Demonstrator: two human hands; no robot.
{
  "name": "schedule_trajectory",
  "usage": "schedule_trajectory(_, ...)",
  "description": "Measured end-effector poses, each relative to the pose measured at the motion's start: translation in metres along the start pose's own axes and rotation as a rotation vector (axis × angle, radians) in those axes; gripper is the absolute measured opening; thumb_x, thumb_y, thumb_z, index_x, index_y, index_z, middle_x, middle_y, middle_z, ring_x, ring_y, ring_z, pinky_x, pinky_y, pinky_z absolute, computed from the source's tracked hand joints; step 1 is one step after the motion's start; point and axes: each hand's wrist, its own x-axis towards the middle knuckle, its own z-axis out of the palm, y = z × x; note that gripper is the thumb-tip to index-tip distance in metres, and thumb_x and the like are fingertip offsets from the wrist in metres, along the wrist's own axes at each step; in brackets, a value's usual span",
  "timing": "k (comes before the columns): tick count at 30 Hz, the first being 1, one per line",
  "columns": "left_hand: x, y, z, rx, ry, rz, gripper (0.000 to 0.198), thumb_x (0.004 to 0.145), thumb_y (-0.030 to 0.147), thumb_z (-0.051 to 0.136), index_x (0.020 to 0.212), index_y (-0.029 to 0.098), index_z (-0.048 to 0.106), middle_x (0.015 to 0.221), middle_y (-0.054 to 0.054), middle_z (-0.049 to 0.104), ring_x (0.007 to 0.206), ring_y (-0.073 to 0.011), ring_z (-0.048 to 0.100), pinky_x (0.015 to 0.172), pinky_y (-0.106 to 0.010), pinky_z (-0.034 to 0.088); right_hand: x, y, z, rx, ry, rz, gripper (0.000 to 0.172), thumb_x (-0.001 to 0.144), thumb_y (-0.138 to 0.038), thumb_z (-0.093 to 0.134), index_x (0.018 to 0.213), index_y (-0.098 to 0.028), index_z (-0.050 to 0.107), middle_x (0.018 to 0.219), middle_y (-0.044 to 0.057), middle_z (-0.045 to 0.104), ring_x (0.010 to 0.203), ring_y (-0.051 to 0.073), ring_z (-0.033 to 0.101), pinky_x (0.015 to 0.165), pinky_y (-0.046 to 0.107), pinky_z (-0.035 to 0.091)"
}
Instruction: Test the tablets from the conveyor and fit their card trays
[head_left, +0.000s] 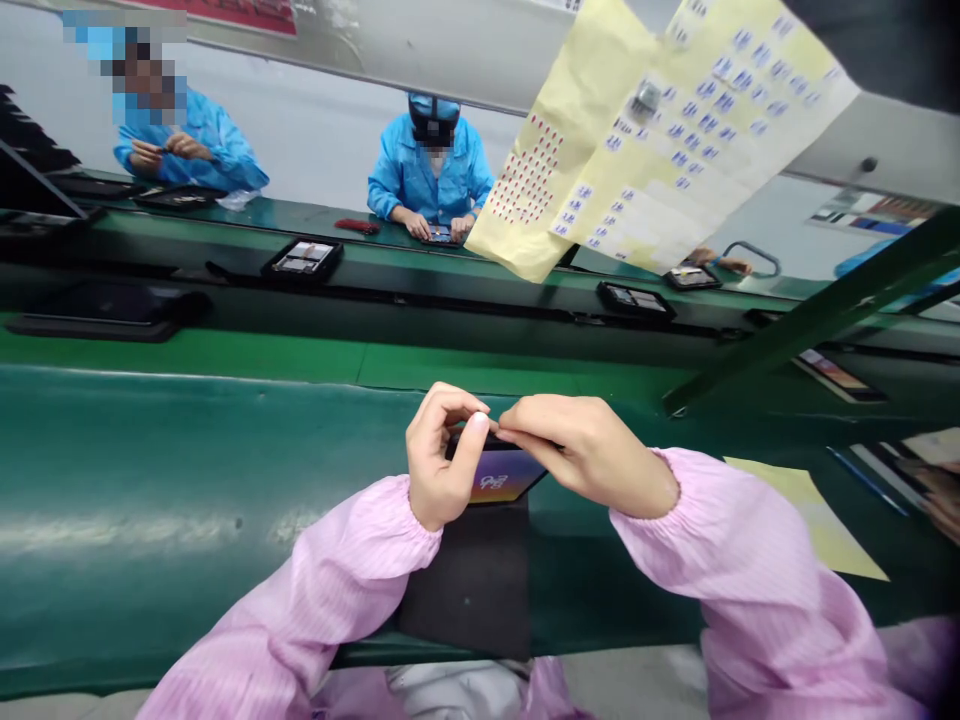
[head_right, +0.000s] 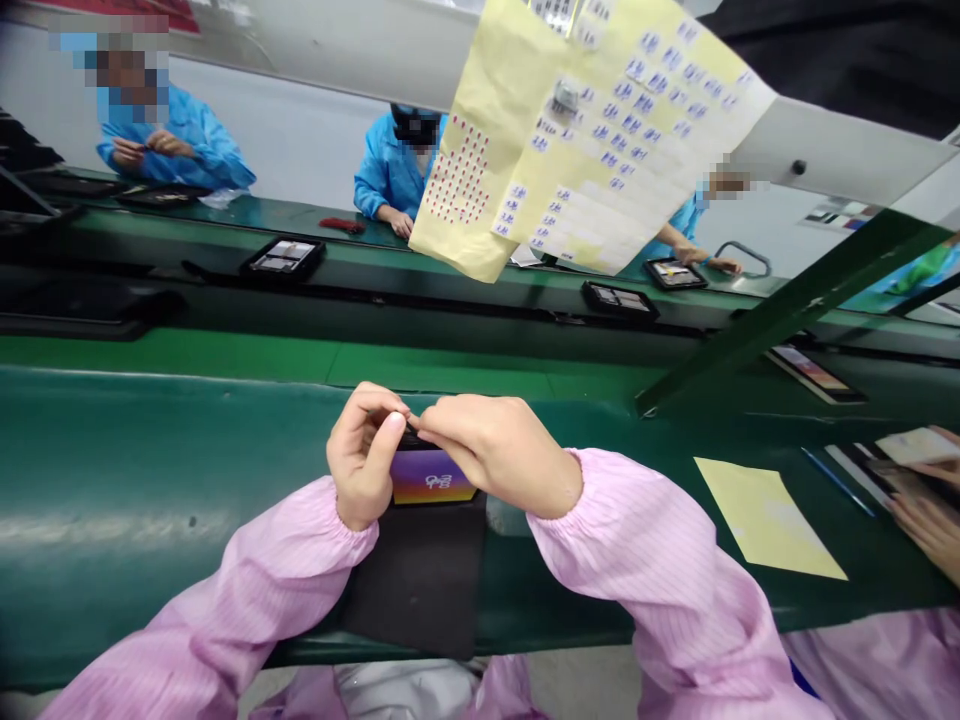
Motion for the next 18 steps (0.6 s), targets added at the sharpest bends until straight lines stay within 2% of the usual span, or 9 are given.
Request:
schedule_trajectory(8, 0.0039, -0.0020, -0.0004, -0.036, -0.009, -0.047, 0.004, 0.091, 0.021, 0.055, 0.091, 0.019, 0.058, 0.088, 0.000, 0.052, 0.069, -0.0092, 0.062, 0.065, -0.023, 0.048, 0.0041, 0.0046, 0.0000, 0.072, -0.013, 0.068, 0.019, 0.097, -0.026, 0.045, 0.090, -0.020, 0.062, 0.085, 0.002, 0.070, 0.076, 0.012, 0.063, 0.068, 0.021, 0.043)
schedule_trajectory(15, 0.0033, -0.0023, -0.0001, 0.003, 0.004, -0.054, 0.006, 0.091, 0.024, 0.056, 0.091, 0.019, 0.059, 0.087, -0.001, 0.053, 0.071, -0.0100, 0.059, 0.065, -0.024, 0.047, 0.0041, 0.0035, -0.0004, 0.099, -0.009, 0.096, 0.012, 0.096, -0.027, 0.049, 0.093, -0.020, 0.058, 0.088, 0.000, 0.070, 0.069, 0.010, 0.062, 0.063, 0.020, 0.042)
schedule_trajectory(18, 0.0055, -0.0005, 0.0003, -0.006, 0.002, -0.066, 0.007, 0.091, 0.026, 0.056, 0.091, 0.020, 0.059, 0.087, 0.000, 0.053, 0.068, -0.0098, 0.060, 0.065, -0.024, 0.048, 0.0064, 0.0015, -0.0059, 0.095, -0.010, 0.081, 0.014, 0.096, -0.029, 0.049, 0.092, -0.020, 0.059, 0.085, 0.000, 0.070, 0.066, 0.011, 0.061, 0.061, 0.021, 0.042)
